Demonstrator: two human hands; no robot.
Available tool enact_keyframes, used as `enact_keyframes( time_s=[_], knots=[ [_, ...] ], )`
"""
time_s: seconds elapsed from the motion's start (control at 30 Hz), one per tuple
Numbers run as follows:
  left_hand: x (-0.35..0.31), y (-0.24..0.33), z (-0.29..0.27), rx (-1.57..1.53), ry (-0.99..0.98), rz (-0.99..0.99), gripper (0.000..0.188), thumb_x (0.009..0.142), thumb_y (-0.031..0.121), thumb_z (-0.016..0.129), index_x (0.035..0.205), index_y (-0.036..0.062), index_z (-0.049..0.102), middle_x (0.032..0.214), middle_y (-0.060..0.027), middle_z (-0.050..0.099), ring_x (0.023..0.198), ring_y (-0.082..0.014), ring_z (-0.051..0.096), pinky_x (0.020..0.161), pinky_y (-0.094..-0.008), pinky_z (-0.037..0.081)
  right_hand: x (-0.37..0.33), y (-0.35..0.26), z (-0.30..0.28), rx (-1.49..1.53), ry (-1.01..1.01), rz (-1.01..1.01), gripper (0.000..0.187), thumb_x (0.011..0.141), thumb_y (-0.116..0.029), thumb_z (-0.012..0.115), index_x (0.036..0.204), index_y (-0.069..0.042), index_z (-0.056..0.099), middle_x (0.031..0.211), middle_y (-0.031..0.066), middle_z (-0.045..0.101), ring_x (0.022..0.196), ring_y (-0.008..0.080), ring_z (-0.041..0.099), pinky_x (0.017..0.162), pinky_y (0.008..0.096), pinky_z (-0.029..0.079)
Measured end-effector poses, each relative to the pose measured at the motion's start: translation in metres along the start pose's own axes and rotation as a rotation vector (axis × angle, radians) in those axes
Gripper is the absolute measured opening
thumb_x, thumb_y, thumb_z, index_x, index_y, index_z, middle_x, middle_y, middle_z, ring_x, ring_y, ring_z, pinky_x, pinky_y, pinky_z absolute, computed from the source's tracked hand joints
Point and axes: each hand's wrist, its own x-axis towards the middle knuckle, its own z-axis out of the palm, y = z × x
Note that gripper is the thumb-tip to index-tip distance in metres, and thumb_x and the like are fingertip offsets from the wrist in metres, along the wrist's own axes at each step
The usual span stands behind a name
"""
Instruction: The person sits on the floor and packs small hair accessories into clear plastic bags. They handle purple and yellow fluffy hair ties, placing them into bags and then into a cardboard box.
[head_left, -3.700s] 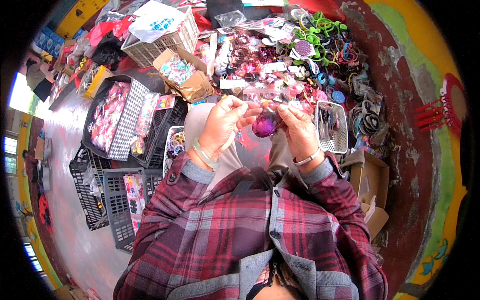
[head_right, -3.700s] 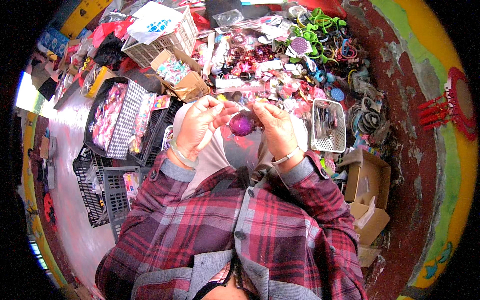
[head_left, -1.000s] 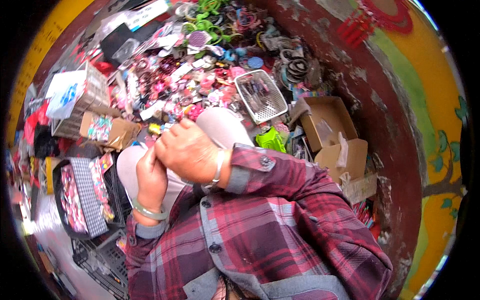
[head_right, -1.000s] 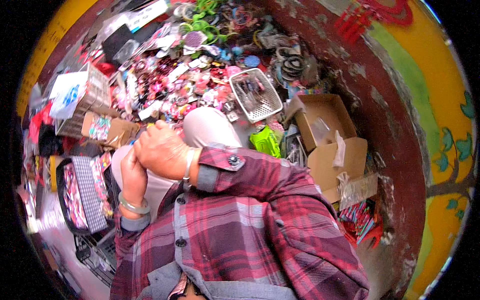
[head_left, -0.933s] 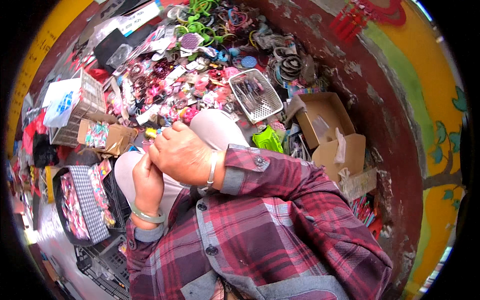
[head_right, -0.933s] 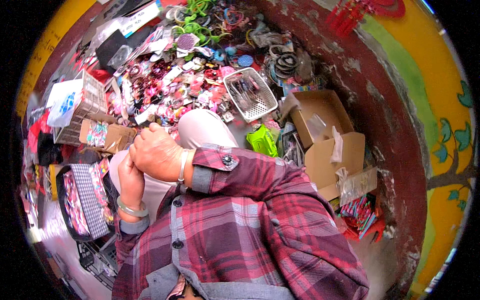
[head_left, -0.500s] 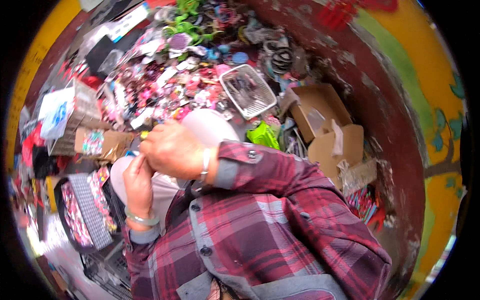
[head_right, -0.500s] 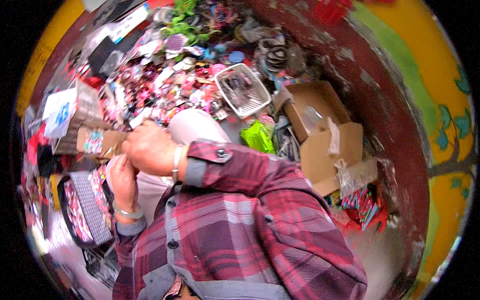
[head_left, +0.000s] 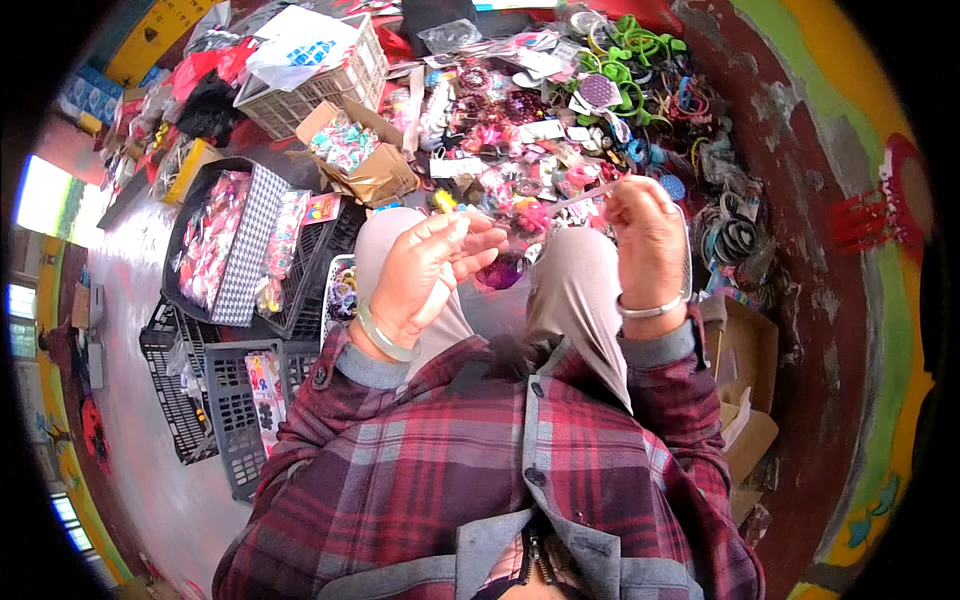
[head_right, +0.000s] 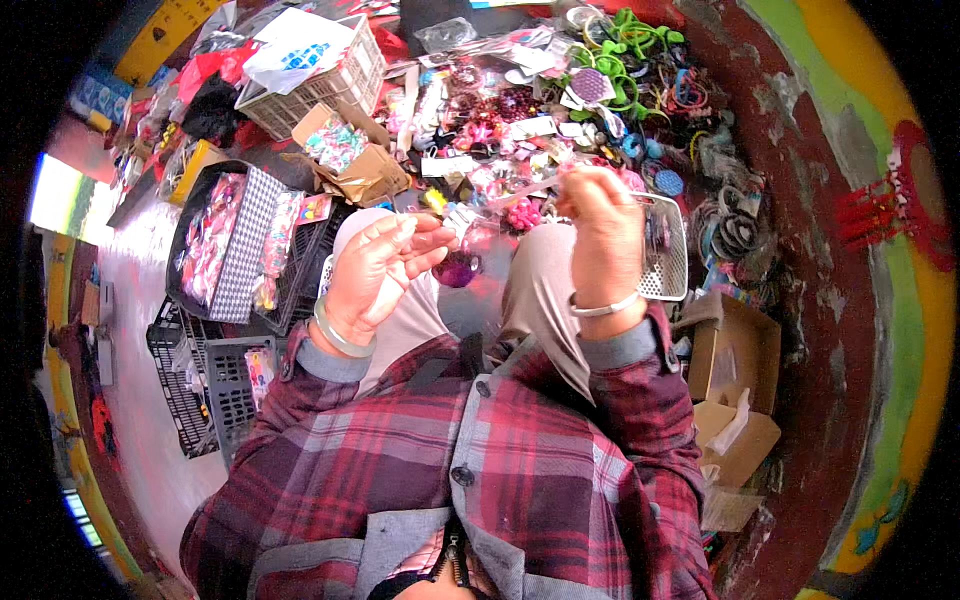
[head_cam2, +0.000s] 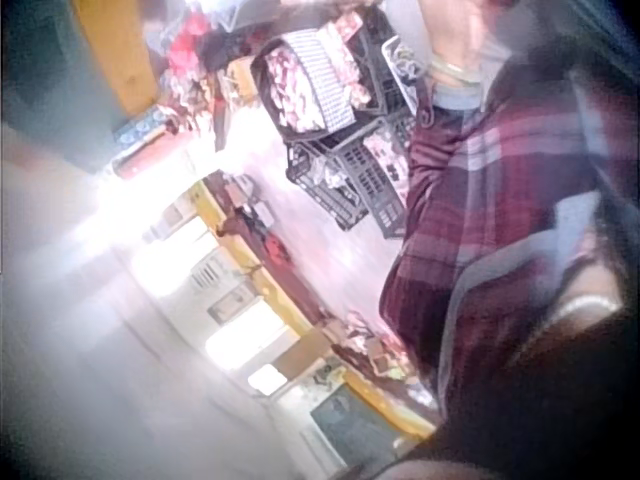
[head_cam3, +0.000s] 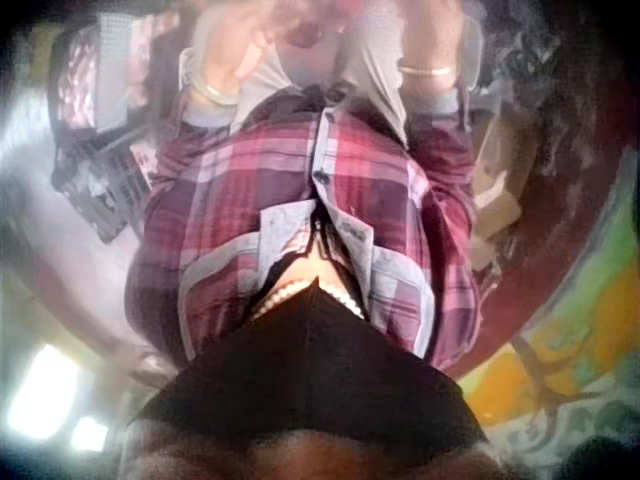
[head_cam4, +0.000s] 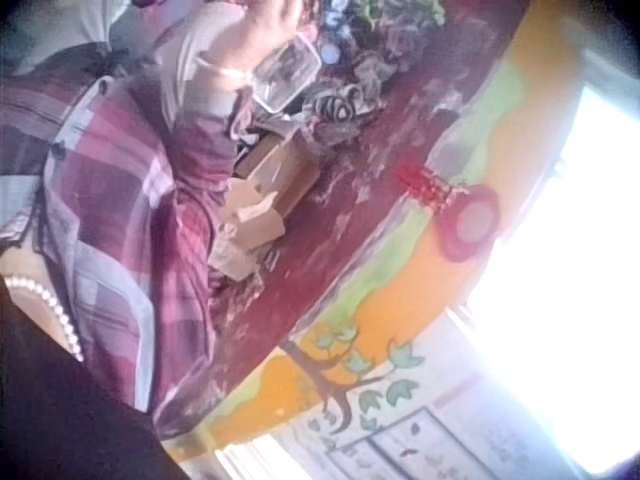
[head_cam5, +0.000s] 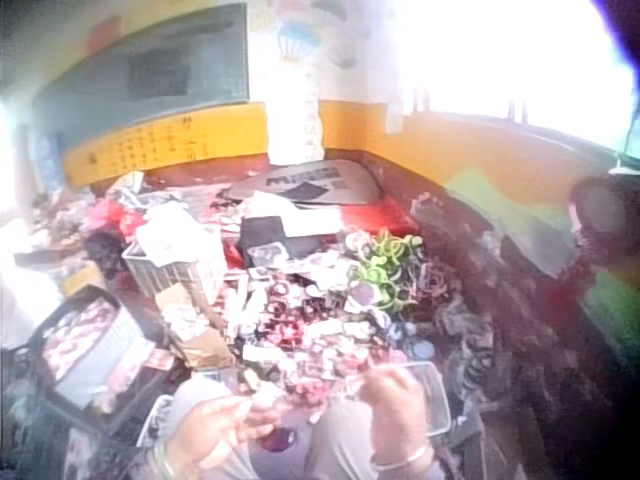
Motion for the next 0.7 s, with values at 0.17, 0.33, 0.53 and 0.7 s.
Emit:
enact_keyframes(
  time_s=[0.17, 0.33, 0.53, 0.7],
  knots=[
    [-0.003, 0.013, -0.021, -0.119, 0.008, 0.048, 0.025, 0.09, 0.014, 0.045, 0.101, -0.0065, 0.055, 0.101, -0.0224, 0.059, 0.097, -0.0296, 0.059, 0.085, -0.0346, 0.049, 0.017, -0.007, -0.037, 0.224, 0.124, 0.002, 0.005, 0.083, -0.007, 0.056, 0.082, -0.003, 0.059, 0.072, 0.0023, 0.057, 0.062, 0.0089, 0.05, 0.059, 0.0204, 0.039],
    [-0.005, 0.021, -0.035, -0.117, 0.064, 0.08, 0.027, 0.091, 0.014, 0.042, 0.105, -0.0068, 0.051, 0.105, -0.0239, 0.058, 0.1, -0.0315, 0.057, 0.086, -0.0343, 0.048, 0.021, 0.005, -0.121, -0.653, -0.077, -0.03, 0.008, 0.079, -0.006, 0.057, 0.083, -0.002, 0.063, 0.076, 0.0076, 0.063, 0.069, 0.0137, 0.059, 0.063, 0.0262, 0.046],
    [-0.004, 0.024, -0.042, -0.164, 0.052, 0.079, 0.028, 0.091, 0.014, 0.042, 0.105, -0.0081, 0.05, 0.103, -0.0234, 0.058, 0.101, -0.0317, 0.057, 0.087, -0.0347, 0.047, -0.014, 0.02, -0.183, -1.737, -0.347, 0.204, 0.014, 0.07, -0.011, 0.057, 0.08, -0.007, 0.067, 0.08, 0.0182, 0.063, 0.072, 0.0306, 0.062, 0.064, 0.0363, 0.05],
    [-0.003, 0.023, -0.045, -0.181, 0.039, 0.069, 0.027, 0.091, 0.013, 0.042, 0.105, -0.0087, 0.05, 0.103, -0.0235, 0.058, 0.101, -0.0318, 0.057, 0.086, -0.0345, 0.048, -0.038, 0.033, -0.182, -1.457, -0.637, -0.03, 0.023, 0.07, -0.007, 0.053, 0.088, -0.007, 0.066, 0.073, 0.0159, 0.063, 0.073, 0.0321, 0.063, 0.068, 0.0374, 0.05]
  ],
)
